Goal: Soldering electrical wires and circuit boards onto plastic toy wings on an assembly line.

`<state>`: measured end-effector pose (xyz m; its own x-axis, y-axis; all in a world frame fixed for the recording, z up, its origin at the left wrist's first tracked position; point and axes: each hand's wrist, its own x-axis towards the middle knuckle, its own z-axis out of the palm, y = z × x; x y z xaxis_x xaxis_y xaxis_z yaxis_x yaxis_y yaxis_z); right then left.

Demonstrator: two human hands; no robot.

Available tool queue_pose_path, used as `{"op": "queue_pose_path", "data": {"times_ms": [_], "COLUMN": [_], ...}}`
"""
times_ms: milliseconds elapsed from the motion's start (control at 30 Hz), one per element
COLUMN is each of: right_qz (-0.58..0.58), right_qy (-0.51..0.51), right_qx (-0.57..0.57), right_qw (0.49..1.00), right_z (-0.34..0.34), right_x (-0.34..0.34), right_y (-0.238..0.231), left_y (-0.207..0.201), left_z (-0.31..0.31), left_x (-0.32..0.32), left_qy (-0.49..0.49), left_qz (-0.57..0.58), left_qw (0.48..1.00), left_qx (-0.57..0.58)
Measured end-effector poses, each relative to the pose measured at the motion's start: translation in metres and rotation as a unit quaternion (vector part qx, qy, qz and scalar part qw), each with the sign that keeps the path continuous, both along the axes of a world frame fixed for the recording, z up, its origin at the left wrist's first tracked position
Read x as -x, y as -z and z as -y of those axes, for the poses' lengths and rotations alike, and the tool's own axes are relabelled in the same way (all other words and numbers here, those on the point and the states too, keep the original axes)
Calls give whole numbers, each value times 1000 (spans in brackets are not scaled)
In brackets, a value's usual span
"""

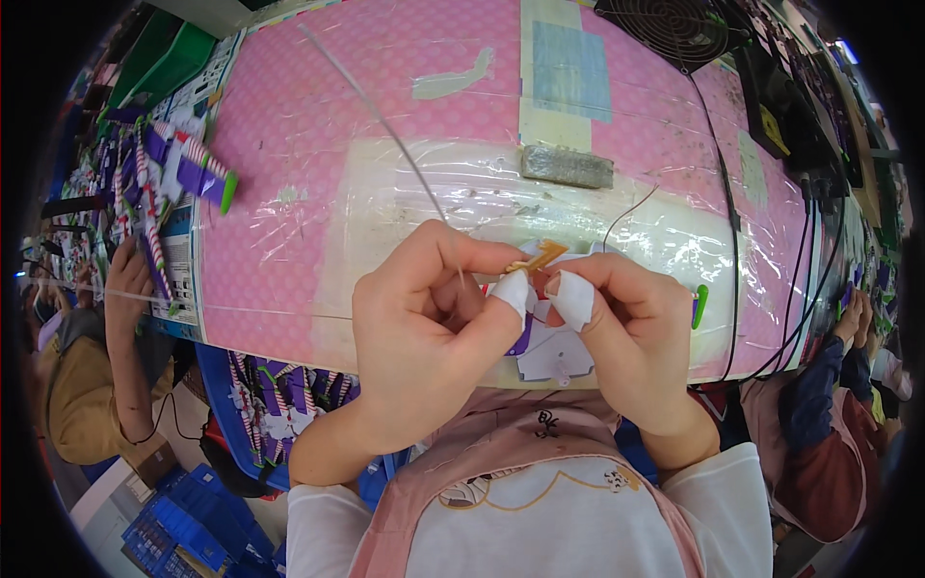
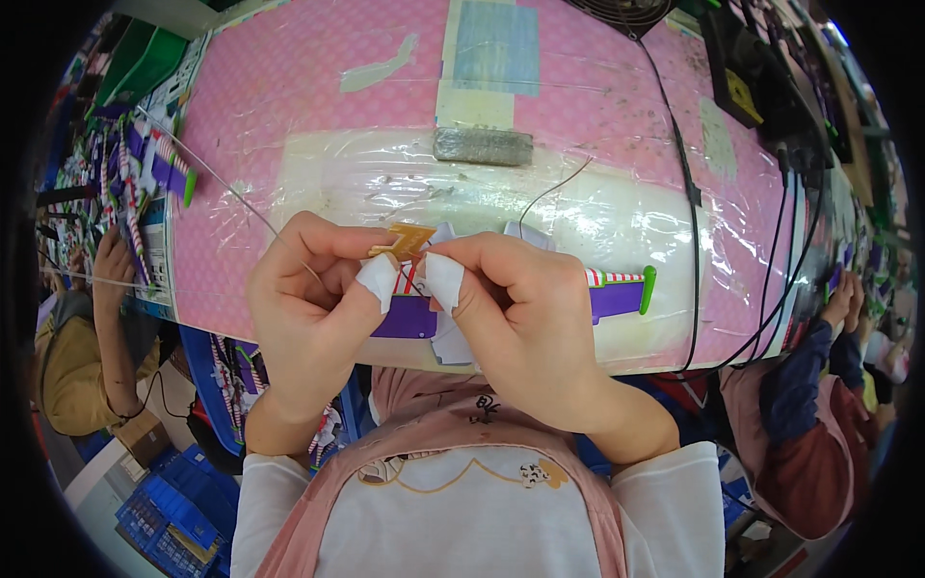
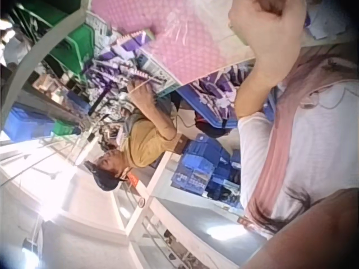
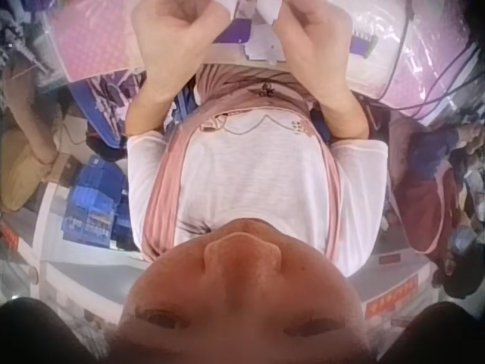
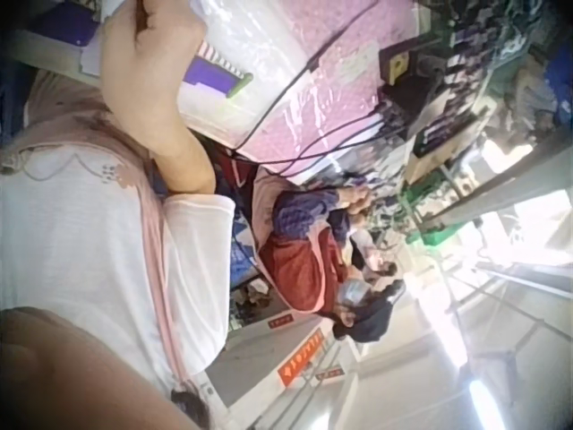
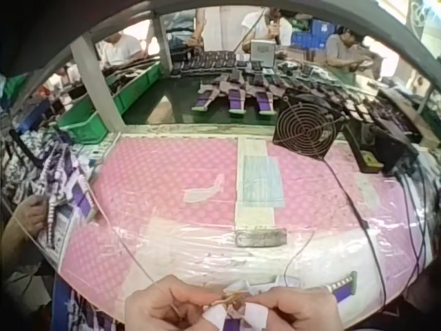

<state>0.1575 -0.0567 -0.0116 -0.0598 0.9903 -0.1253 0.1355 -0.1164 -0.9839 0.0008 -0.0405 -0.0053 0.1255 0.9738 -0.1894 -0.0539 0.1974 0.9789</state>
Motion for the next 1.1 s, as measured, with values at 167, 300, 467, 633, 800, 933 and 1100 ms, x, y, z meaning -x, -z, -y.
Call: {"op": "queue_pose_path", "data": {"times_ms": [167,300,467,633,800,933,1100], "right_qz": [-16,-31,-37,-16,3,12,22], "right_qy": [6,13,18,2,20,21,8], "right_qx": [2,6,12,1,-19,-35,-66], "right_qw": [1000,999,999,1000,1000,999,998], "right_z": [0,0,0,-1,-1,0,-2], "right_x": [1,1,1,0,0,0,-3], "right_y": [3,3,4,3,4,6,9], "left_y": [-5,1,4,2,0,-11,-11], "left_z": [3,4,4,3,1,2,1], "left_x": [5,-1,-2,-2,-1,-1,-2], "left_qy": [35,4,-1,2,15,64,73], "left_qz": [-39,-25,-26,-37,-78,-122,-153], "left_qw": [999,998,996,995,991,988,982], "left_qx": [11,-61,-85,-95,-106,-67,-76]}}
